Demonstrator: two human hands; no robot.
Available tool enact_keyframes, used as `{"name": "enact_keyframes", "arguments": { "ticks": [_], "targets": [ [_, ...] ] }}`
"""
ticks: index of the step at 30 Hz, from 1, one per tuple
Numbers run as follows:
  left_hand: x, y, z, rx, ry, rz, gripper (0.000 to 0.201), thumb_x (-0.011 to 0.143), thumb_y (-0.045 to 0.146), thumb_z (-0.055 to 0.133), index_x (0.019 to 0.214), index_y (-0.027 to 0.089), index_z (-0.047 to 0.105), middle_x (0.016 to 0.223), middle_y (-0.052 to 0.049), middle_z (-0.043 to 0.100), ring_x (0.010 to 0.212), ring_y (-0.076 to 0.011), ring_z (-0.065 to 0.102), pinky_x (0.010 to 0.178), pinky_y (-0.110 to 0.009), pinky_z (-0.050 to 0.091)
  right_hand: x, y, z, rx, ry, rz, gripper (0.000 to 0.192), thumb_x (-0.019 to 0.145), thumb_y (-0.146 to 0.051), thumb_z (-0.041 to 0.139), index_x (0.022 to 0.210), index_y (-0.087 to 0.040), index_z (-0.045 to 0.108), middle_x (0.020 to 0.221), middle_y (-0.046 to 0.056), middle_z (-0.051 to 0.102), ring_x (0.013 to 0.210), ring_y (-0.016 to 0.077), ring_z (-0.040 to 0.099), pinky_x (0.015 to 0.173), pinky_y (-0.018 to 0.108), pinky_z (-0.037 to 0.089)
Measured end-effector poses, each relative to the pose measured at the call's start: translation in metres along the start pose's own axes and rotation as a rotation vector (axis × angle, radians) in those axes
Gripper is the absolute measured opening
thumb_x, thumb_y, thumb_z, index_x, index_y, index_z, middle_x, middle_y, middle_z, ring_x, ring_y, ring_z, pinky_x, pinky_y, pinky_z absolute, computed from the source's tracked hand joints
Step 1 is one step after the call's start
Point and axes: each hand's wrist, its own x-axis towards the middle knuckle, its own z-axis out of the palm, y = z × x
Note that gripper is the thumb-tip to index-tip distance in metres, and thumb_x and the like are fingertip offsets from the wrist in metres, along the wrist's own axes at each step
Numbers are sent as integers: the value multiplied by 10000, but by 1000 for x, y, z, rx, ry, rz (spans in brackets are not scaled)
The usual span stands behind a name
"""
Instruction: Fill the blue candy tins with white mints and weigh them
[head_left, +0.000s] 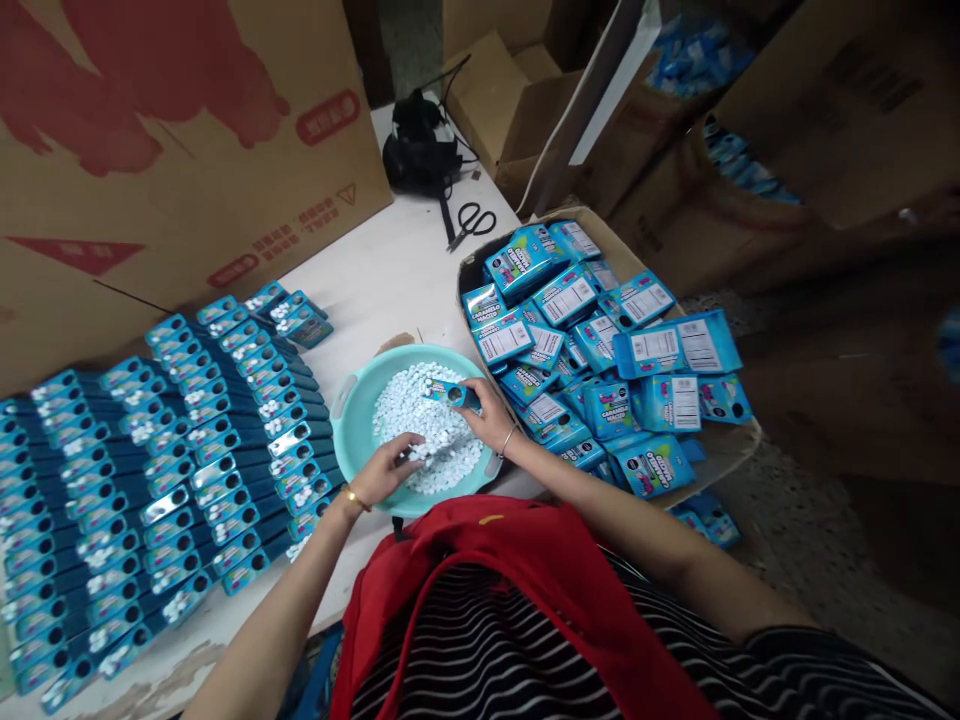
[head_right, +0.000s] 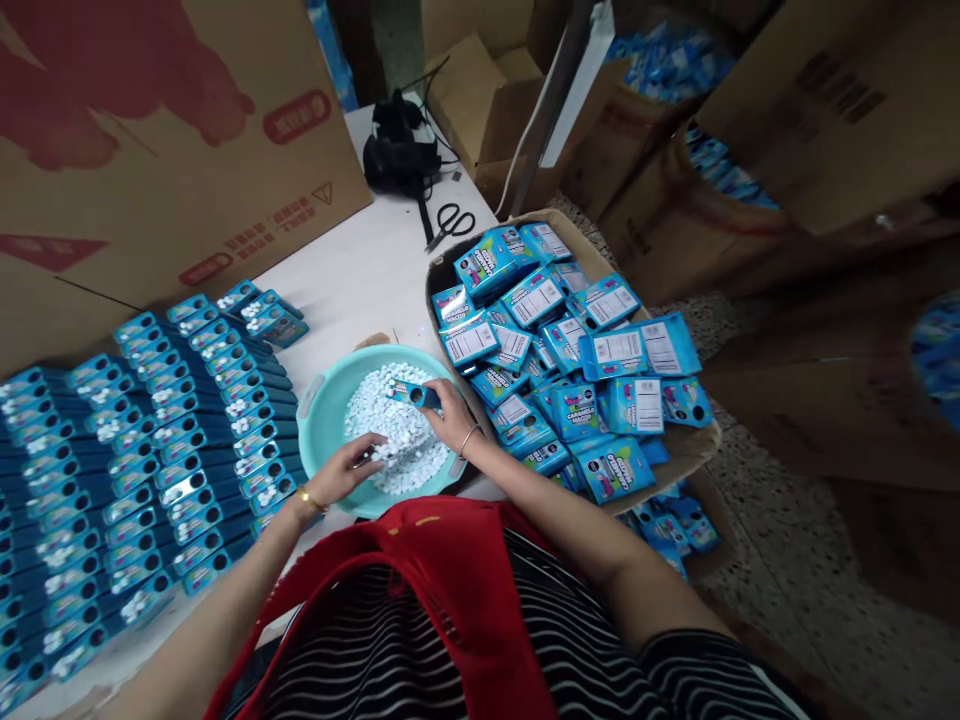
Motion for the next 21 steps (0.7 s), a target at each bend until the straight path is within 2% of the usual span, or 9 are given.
{"name": "enact_keyframes", "arguments": {
  "ticks": [3, 5, 7, 11, 15, 18, 21],
  "targets": [
    [-10, 26, -32, 20, 64, 39, 291, 866, 341, 517, 1114, 190, 542, 1066, -54, 625, 922, -151, 574, 846, -302, 476, -4, 2, 4, 8, -33, -67, 281, 787, -124, 517, 1059, -195, 502, 1023, 95, 556, 993, 244, 550, 887, 416, 472],
    [-10, 46, -49, 135, 64, 59, 261, 876, 299, 490, 1108, 193, 544, 1052, -59, 630, 930, -160, 580, 847, -313, 476, -8, 1, 7, 4, -61, -106, 333, 761, -75, 481, 1070, -198, 501, 1042, 98, 547, 1024, 245, 536, 920, 432, 461],
    [-6, 68, -58, 306, 16, 46, 238, 873, 232, 463, 1089, 179, 548, 1040, -75, 633, 933, -179, 593, 844, -328, 478, -11, 0, 9, -5, -86, -131, 369, 748, -54, 462, 1083, -205, 500, 1059, 99, 542, 1054, 247, 524, 952, 451, 446],
    [4, 113, -51, 708, -89, -112, 338, 857, 98, 381, 1174, 125, 494, 1073, -136, 616, 910, -225, 630, 790, -355, 495, -16, -2, 15, -32, -123, -171, 407, 734, -36, 446, 1100, -205, 500, 1087, 103, 541, 1097, 249, 502, 1038, 500, 376],
    [4, 148, -37, 951, -91, -202, 343, 893, 88, 287, 1163, 117, 498, 991, -145, 608, 829, -232, 637, 667, -331, 498, -18, -2, 18, -28, -135, -171, 422, 728, -41, 445, 1112, -207, 504, 1089, 101, 547, 1104, 249, 496, 1069, 521, 335],
    [-1, 145, -43, 924, -53, -154, 321, 886, 107, 332, 1120, 160, 544, 919, -97, 604, 809, -203, 624, 688, -305, 493, -18, 0, 17, -7, -115, -136, 410, 729, -48, 453, 1104, -204, 508, 1085, 105, 551, 1101, 252, 501, 1052, 506, 359],
    [0, 108, -57, 803, 120, -115, 351, 859, 153, 405, 1183, 204, 531, 978, -66, 595, 839, -186, 611, 755, -309, 496, -16, 1, 13, 17, -73, -91, 374, 745, -62, 461, 1086, -209, 507, 1074, 101, 553, 1085, 250, 514, 1008, 480, 407]
  ]
}}
